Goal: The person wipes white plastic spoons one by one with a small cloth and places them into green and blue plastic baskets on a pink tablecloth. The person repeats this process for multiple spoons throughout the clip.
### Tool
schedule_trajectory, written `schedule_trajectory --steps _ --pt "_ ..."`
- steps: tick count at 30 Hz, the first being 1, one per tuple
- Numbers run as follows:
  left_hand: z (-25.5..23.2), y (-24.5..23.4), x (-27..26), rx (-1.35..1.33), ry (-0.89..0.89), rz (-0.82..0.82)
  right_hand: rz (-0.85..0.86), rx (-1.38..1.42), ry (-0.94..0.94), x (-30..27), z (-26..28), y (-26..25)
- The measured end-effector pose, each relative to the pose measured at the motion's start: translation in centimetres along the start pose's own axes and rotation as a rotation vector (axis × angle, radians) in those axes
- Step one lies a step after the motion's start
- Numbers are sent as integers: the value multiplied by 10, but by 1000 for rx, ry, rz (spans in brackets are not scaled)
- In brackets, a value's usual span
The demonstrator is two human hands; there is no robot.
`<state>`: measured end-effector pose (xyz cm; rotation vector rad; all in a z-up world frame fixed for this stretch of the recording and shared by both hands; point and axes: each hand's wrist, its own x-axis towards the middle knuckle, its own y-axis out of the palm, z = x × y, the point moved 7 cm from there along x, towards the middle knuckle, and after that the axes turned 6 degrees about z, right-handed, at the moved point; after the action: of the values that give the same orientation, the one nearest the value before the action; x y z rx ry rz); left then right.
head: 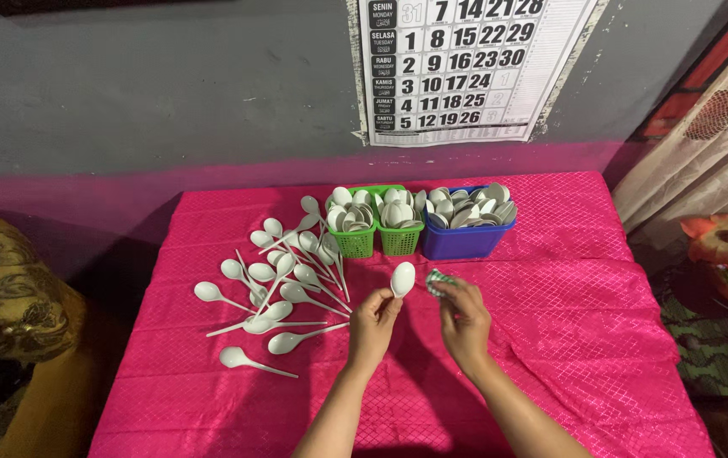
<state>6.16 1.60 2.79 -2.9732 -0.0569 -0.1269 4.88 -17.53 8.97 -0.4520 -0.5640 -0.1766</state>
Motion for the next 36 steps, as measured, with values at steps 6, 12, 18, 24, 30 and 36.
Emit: schedule_trajectory --steps 6,12,18,24,30,36 --pt "-12 16 0 -190 11 96 -69 -100 -145 -1 20 -13" --pt "-20 16 -7 143 -221 64 196 -262 -487 -1 50 7" --pt "-19 25 -6 -18 -165 127 117 -339 -290 13 33 -4" --pt "2 6 14 159 -151 12 48 -200 -153 14 7 0" --pt "2 -18 72 -422 72 -85 234 -82 29 23 -23 27" --pt "-36 -17 113 -443 331 -164 252 -63 41 32 -25 47"
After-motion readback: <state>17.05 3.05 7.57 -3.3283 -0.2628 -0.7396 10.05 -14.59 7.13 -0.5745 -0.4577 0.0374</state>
